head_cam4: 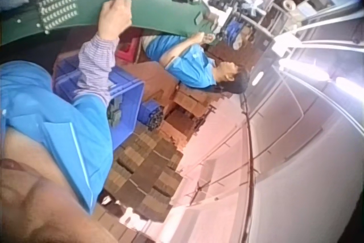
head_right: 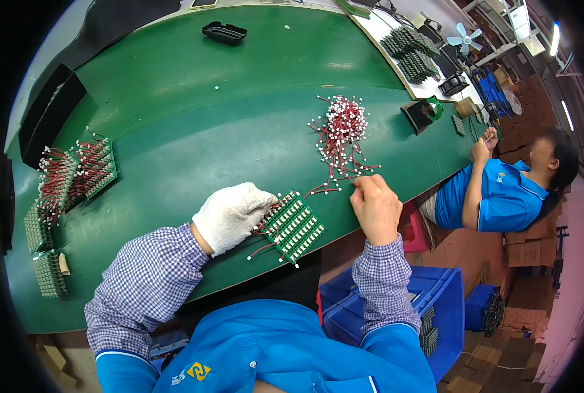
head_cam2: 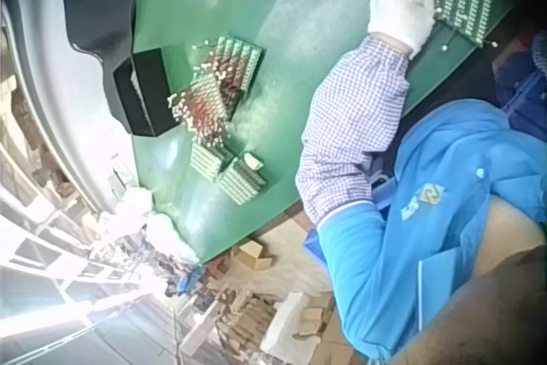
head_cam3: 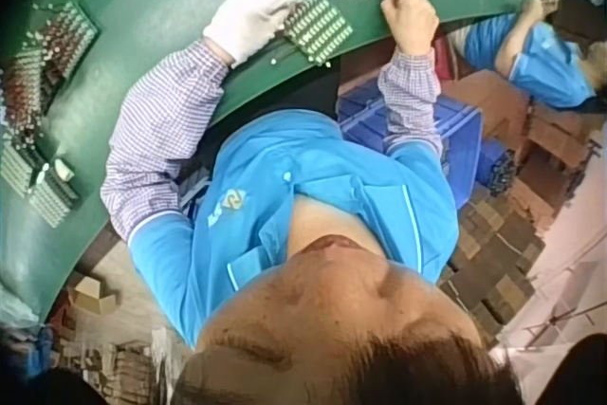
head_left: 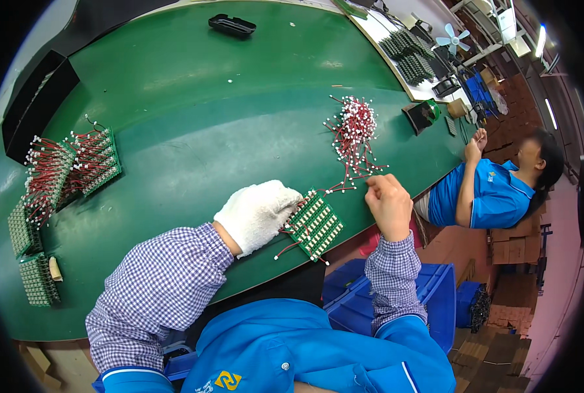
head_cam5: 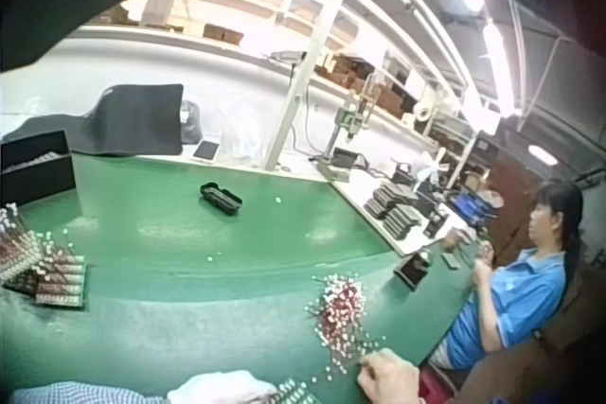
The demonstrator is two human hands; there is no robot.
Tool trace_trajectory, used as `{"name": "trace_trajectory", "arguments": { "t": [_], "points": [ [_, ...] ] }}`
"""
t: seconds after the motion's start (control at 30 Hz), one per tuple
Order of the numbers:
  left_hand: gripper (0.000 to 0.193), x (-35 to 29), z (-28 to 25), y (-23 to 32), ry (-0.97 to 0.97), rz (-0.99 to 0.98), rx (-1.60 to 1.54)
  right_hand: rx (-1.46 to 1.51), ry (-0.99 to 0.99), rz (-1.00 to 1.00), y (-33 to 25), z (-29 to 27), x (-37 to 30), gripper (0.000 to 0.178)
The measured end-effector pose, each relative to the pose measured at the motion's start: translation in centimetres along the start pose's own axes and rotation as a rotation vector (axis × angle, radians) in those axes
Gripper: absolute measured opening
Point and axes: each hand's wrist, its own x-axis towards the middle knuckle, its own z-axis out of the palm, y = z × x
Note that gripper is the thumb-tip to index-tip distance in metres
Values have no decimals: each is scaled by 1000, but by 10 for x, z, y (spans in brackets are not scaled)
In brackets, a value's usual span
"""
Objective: The person assembles electronic boards by picking up wire connectors from a pile and attaching them into a circuit board by hand.
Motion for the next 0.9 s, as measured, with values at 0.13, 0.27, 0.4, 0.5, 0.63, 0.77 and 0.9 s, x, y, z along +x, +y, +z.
{"name": "trace_trajectory", "arguments": {
  "t": [0.13,0.27,0.4,0.5,0.63,0.77,0.9],
  "points": [
    [13,0,0,1,-8,3,-1,-127,91,37,11,2,-1,15],
    [13,-1,-1,2,4,-15,-30,702,-34,284,17,8,-5,12],
    [13,-1,-2,3,-4,-15,-12,1091,-257,520,3,-2,-15,8],
    [12,0,-3,4,-16,-21,-2,1198,-331,612,-9,-8,-16,6],
    [12,1,-5,4,-34,-27,11,1134,-313,631,-15,-8,-17,4],
    [12,1,-5,5,-33,1,37,900,-236,329,3,8,-26,5],
    [12,1,-3,3,-44,-5,61,822,-206,293,1,9,-28,5]
  ]
}}
